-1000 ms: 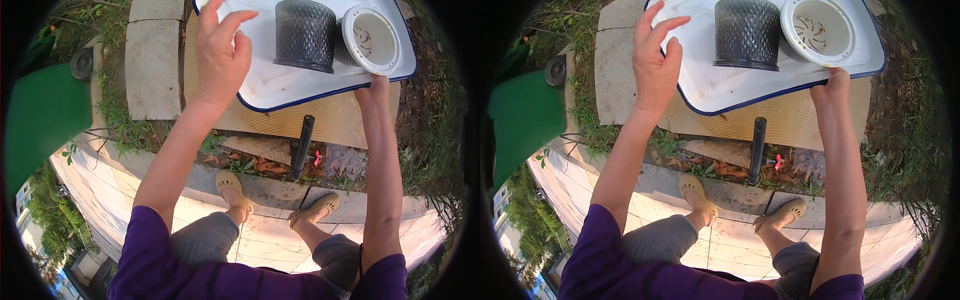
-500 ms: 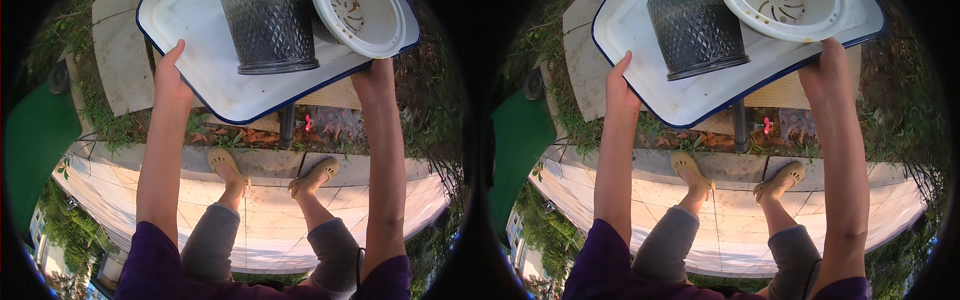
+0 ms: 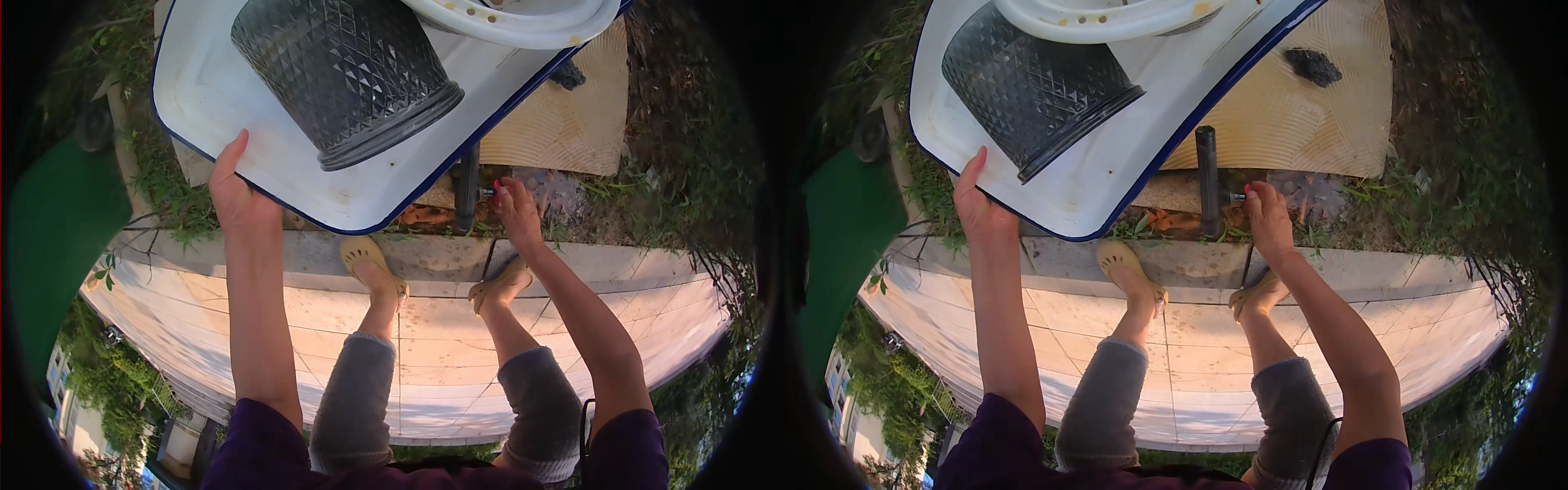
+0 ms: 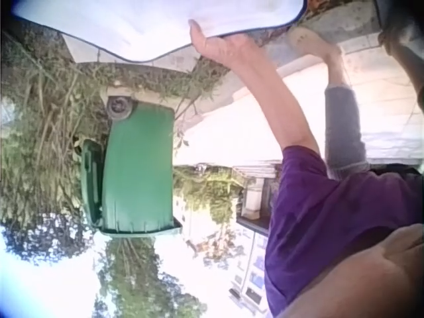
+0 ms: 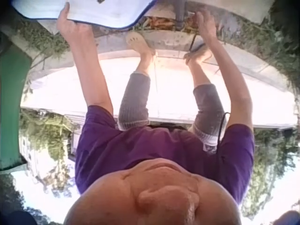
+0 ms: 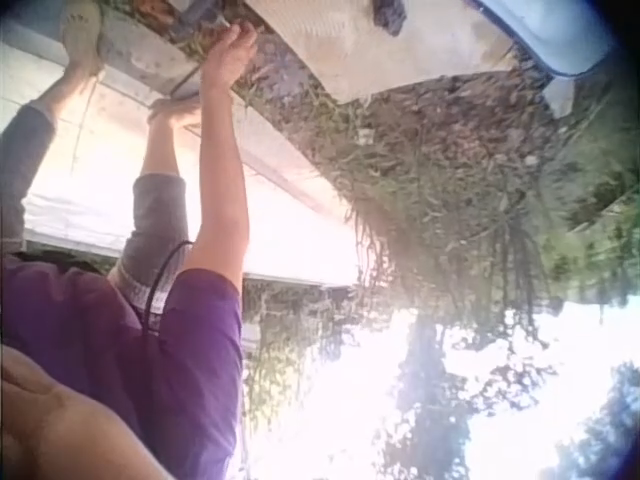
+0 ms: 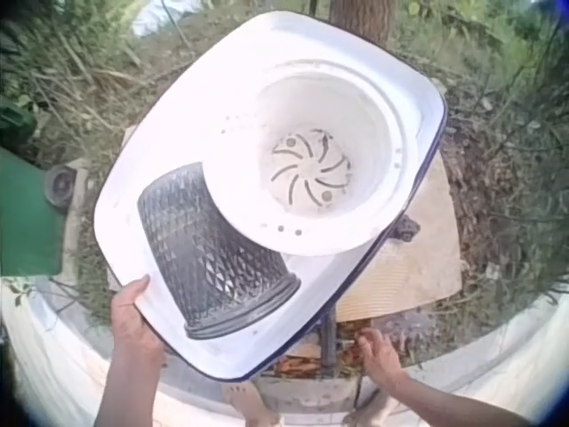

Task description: Washing various dishes, a strainer, and a tray at an outdoor faucet.

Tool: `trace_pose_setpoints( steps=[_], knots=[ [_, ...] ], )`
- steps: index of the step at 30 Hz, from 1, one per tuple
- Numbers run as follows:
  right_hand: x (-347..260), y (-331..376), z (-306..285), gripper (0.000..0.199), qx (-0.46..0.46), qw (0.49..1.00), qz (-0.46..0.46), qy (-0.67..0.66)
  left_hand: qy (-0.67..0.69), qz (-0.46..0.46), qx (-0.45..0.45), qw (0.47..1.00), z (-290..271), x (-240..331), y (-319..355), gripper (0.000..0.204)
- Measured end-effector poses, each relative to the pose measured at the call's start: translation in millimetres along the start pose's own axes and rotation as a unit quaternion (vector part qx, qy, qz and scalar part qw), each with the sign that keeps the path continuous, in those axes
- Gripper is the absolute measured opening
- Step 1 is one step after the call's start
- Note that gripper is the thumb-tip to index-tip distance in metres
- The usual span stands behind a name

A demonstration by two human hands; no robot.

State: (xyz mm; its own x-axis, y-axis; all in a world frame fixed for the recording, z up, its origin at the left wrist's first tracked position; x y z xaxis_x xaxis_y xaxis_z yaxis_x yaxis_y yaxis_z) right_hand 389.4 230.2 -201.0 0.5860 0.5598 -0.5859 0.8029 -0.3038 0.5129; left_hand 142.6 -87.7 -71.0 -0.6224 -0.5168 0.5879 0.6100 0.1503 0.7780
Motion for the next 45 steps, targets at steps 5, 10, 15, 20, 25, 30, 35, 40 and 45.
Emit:
trace_pose_setpoints(
  steps=[5, 10, 15, 20, 25, 30, 35, 40, 45],
  knots=[
    [26, -1, 53, 0.038, -0.059, 0.918, 0.216, -0.326, 0.021, 0.008, 0.043, 0.999, -22, 22, 28, 0.039],
    [30, -11, 58, 0.034, -0.114, 0.917, 0.111, -0.367, 0.044, -0.01, 0.062, 0.997, -35, 34, 50, 0.038],
    [68, 3, 16, 0.024, 0.003, 0.94, 0.185, -0.288, 0.036, -0.009, 0.104, 0.994, -46, 37, 68, 0.036],
    [45, 40, -38, 0.02, 0.004, 0.919, 0.172, -0.355, 0.027, -0.017, 0.073, 0.997, -40, 46, 95, 0.039],
    [3, 69, -127, 0.012, -0.021, 0.831, 0.236, -0.503, 0.034, -0.05, 0.06, 0.996, -30, 46, 139, 0.046],
    [-70, 92, -238, 0.014, -0.073, 0.767, 0.148, -0.62, -0.001, -0.07, 0.044, 0.997, -19, 67, 193, 0.05],
    [-12, 162, -355, 0.019, 0.115, 0.967, 0.112, -0.198, -0.033, -0.084, -0.02, 0.996, 18, 95, 251, 0.049],
    [-57, 298, -403, 0.034, 0.275, 0.937, 0.162, -0.142, -0.067, -0.084, -0.069, 0.992, 39, 124, 293, 0.047],
    [-42, 555, -332, 0.037, 0.375, 0.813, 0.309, -0.321, -0.114, -0.111, -0.151, 0.976, 70, 134, 340, 0.05]
  ],
)
Point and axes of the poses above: each hand's wrist, its own y-axis away from the middle knuckle, its own z-axis out of the palm, x = y × z, the point moved 7 cm from there along -y, towards the middle knuckle, and after that the axes turned 9 degrees about -z, right-handed, at the moved point
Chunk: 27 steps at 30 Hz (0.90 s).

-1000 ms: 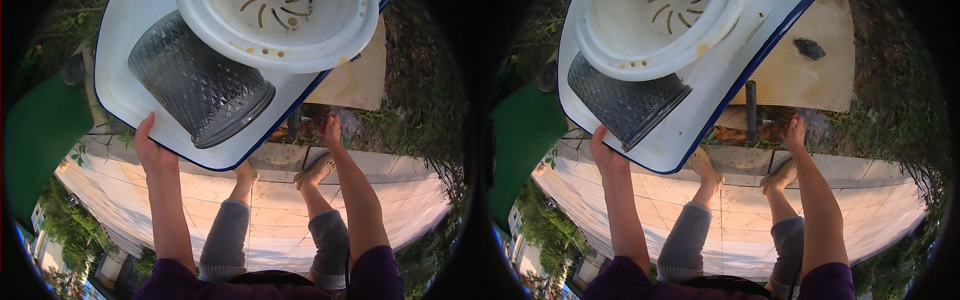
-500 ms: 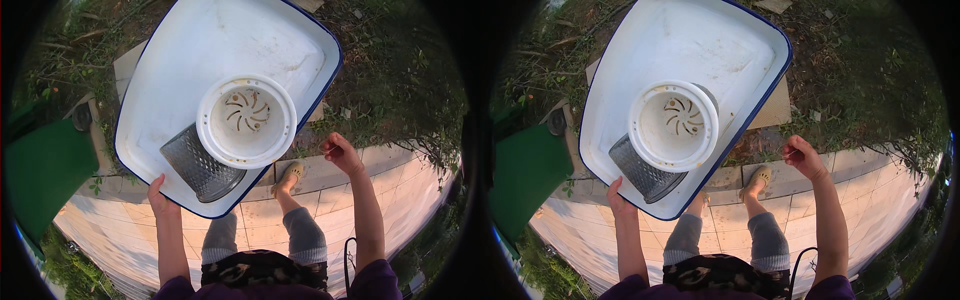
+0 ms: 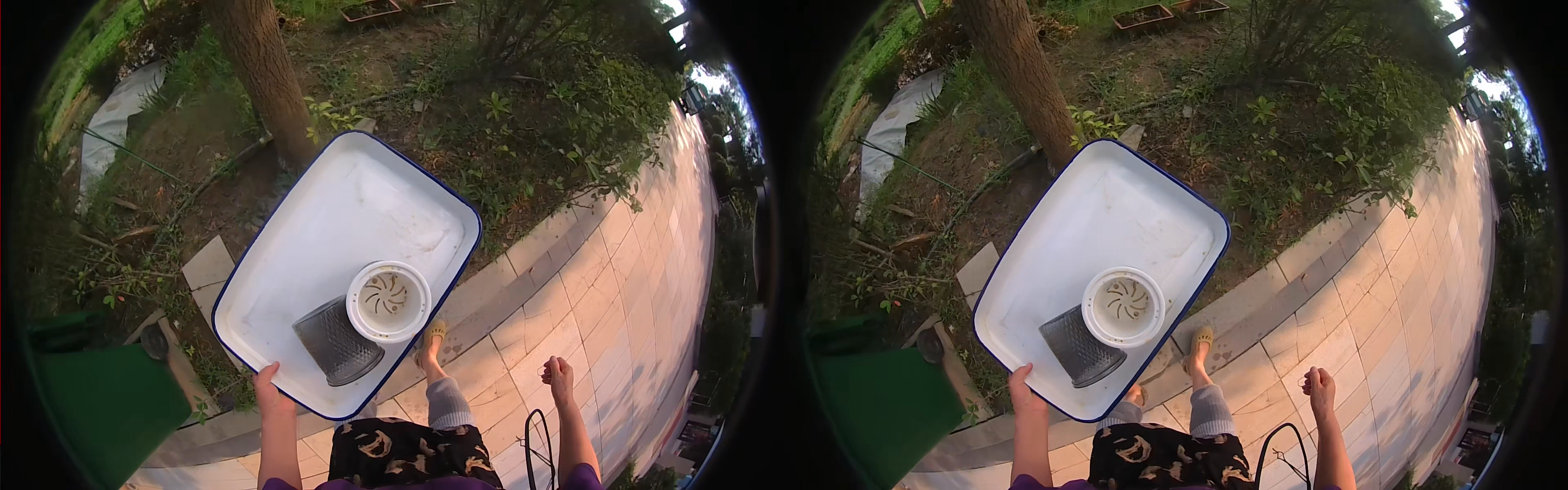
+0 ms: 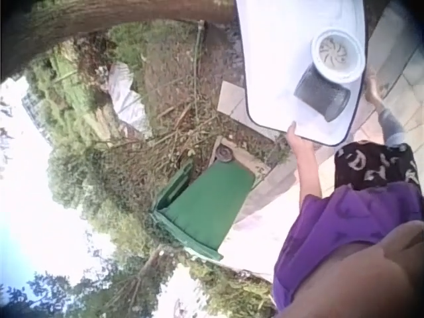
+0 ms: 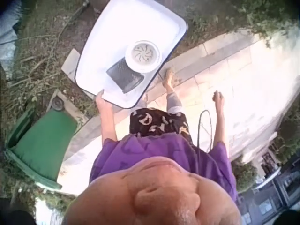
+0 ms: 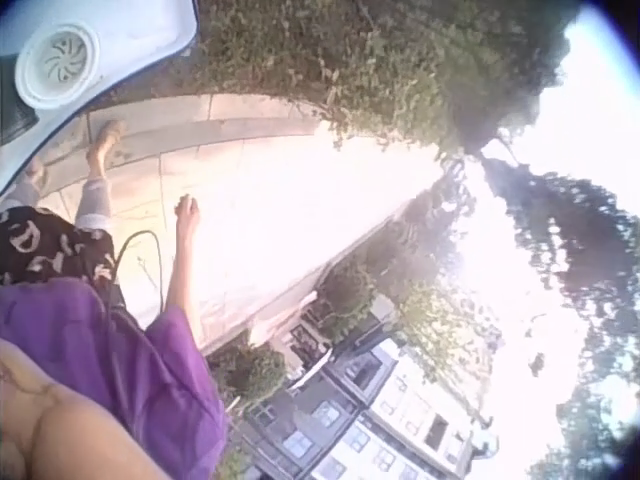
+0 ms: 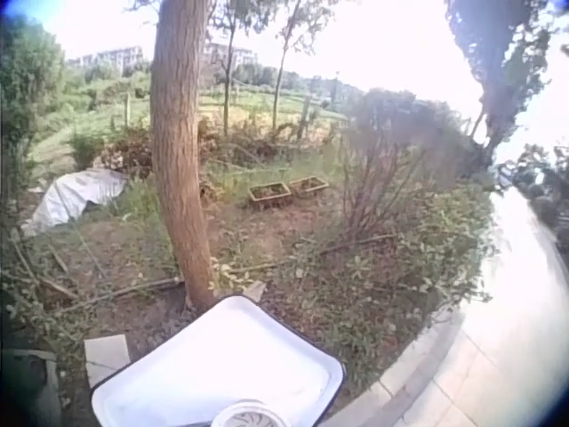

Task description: Washing various dishes, a strainer, and a tray at an outdoor faucet.

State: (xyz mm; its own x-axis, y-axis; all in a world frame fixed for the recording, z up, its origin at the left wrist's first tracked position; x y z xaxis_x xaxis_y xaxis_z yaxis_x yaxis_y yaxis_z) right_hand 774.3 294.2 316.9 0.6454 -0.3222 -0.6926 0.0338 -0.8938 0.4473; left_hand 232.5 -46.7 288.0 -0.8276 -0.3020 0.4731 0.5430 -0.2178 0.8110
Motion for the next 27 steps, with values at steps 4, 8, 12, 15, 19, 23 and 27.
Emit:
trace_pose_setpoints(
  steps=[4, 8, 12, 15, 19, 23, 27],
  knots=[
    [52, 72, -82, 0.03, 0.081, 0.995, 0.036, 0.055, -0.027, -0.029, -0.067, 0.997, 23, -2, 35, 0.053],
    [132, 91, -141, 0.025, 0.123, 0.989, 0.058, 0.062, -0.057, -0.031, -0.119, 0.991, 43, -33, 59, 0.054],
    [248, 144, -198, 0.024, 0.152, 0.979, 0.137, -0.001, -0.105, -0.031, -0.158, 0.981, 73, -80, 116, 0.055],
    [367, 200, -246, 0.024, 0.177, 0.952, 0.244, -0.044, -0.134, -0.058, -0.16, 0.976, 88, -140, 149, 0.054],
    [475, 327, -325, 0.032, 0.264, 0.893, 0.322, -0.17, -0.202, -0.093, -0.163, 0.961, 110, -219, 209, 0.052],
    [495, 386, -407, 0.04, 0.362, 0.853, 0.289, -0.24, -0.27, -0.073, -0.145, 0.949, 150, -310, 264, 0.049],
    [438, 407, -477, 0.036, 0.39, 0.851, 0.231, -0.264, -0.329, -0.166, -0.172, 0.914, 203, -402, 293, 0.046]
  ],
)
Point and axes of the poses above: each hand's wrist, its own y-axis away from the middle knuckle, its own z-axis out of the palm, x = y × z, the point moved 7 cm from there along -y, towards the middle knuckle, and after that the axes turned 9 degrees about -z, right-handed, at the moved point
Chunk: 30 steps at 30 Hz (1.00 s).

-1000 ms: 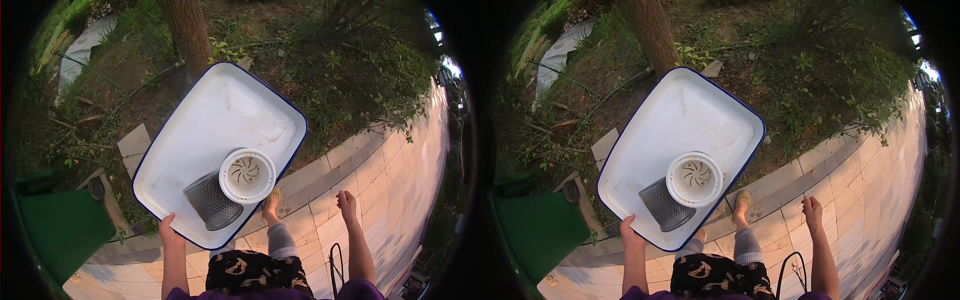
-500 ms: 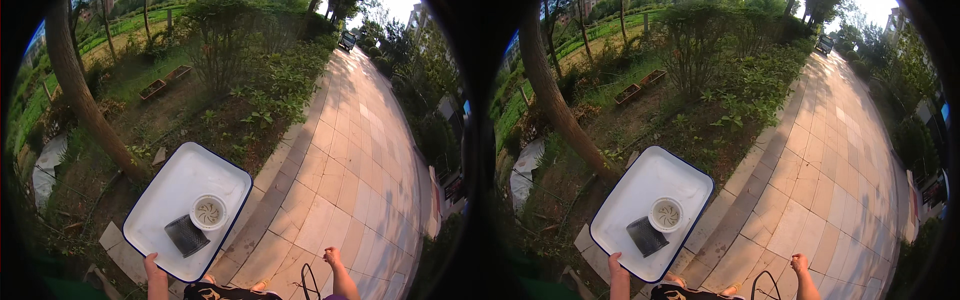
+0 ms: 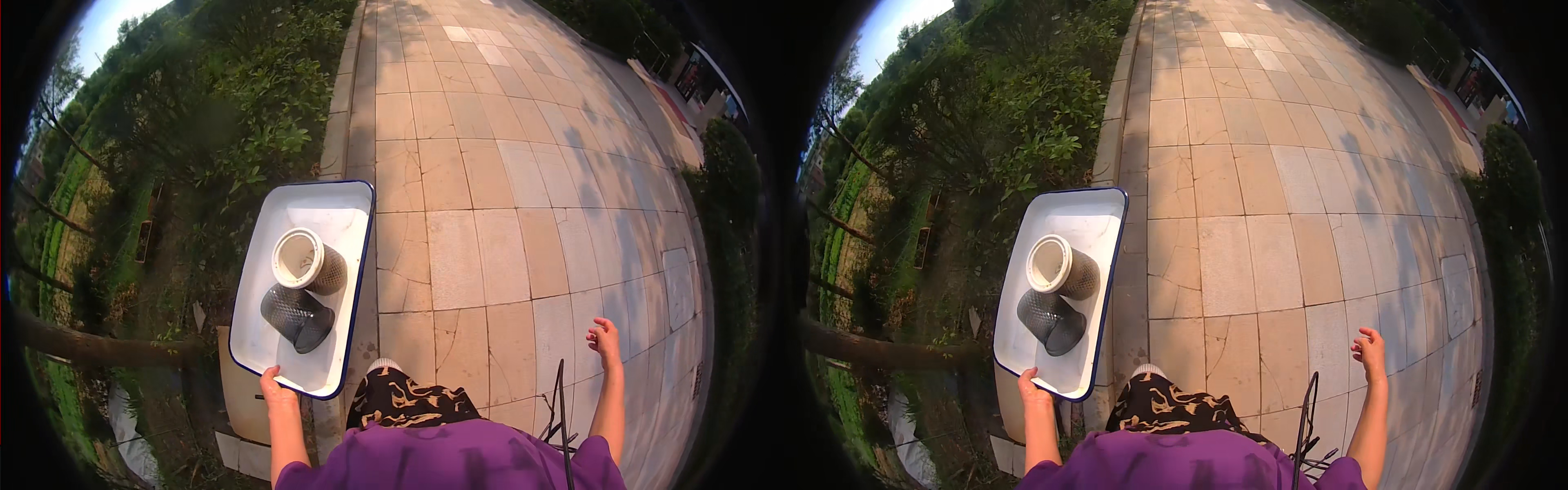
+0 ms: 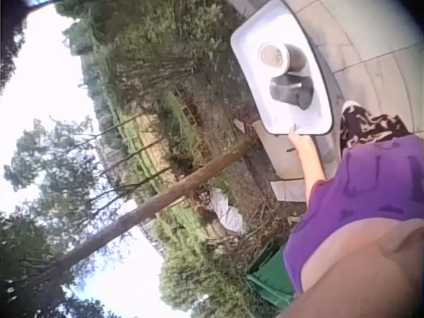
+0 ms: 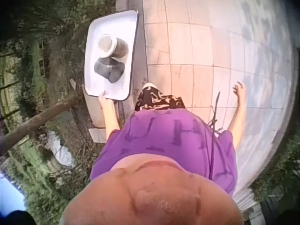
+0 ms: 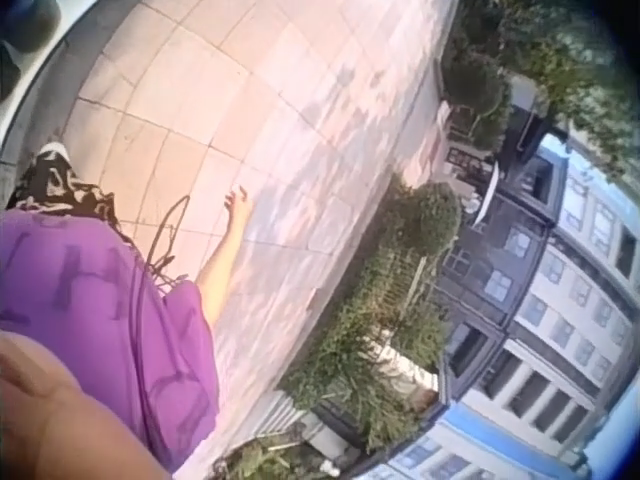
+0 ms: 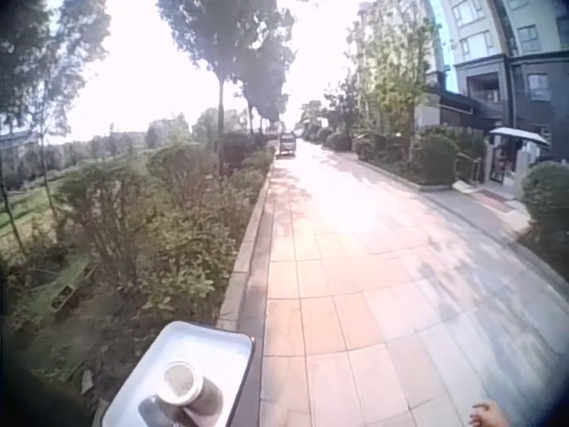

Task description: Washing various dishes, a strainer, and a tray at an outdoor faucet.

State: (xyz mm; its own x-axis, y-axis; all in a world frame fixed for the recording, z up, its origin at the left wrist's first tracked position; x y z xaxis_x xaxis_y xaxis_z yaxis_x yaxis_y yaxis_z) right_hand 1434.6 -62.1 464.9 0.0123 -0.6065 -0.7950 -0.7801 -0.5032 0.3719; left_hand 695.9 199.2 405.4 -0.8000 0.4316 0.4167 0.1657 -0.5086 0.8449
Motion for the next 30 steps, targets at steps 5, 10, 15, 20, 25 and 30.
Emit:
trace_pose_setpoints(
  steps=[5, 10, 15, 20, 25, 30],
  knots=[
    [-4, -13, -52, 0.035, 0.047, 0.975, 0.028, -0.215, -0.082, 0.02, -0.045, 0.995, 148, -41, -32, 0.034],
    [159, 13, -145, 0.025, 0.168, 0.947, 0.087, 0.261, -0.147, -0.061, -0.117, 0.98, 305, -120, -72, 0.027],
    [224, 75, -131, 0.021, 0.248, 0.92, 0.303, 0.005, -0.215, -0.076, -0.187, 0.955, 464, -183, -99, 0.034],
    [239, 100, -88, 0.009, 0.313, 0.813, 0.467, -0.149, -0.28, -0.085, -0.212, 0.933, 629, -264, -91, 0.038],
    [253, 4, -96, 0.019, 0.449, 0.66, 0.595, -0.094, -0.28, -0.121, -0.256, 0.918, 760, -379, -100, 0.043],
    [126, -282, -215, 0.014, 0.354, 0.879, 0.215, -0.236, -0.277, -0.154, -0.263, 0.911, 874, -471, -98, 0.041]
  ],
)
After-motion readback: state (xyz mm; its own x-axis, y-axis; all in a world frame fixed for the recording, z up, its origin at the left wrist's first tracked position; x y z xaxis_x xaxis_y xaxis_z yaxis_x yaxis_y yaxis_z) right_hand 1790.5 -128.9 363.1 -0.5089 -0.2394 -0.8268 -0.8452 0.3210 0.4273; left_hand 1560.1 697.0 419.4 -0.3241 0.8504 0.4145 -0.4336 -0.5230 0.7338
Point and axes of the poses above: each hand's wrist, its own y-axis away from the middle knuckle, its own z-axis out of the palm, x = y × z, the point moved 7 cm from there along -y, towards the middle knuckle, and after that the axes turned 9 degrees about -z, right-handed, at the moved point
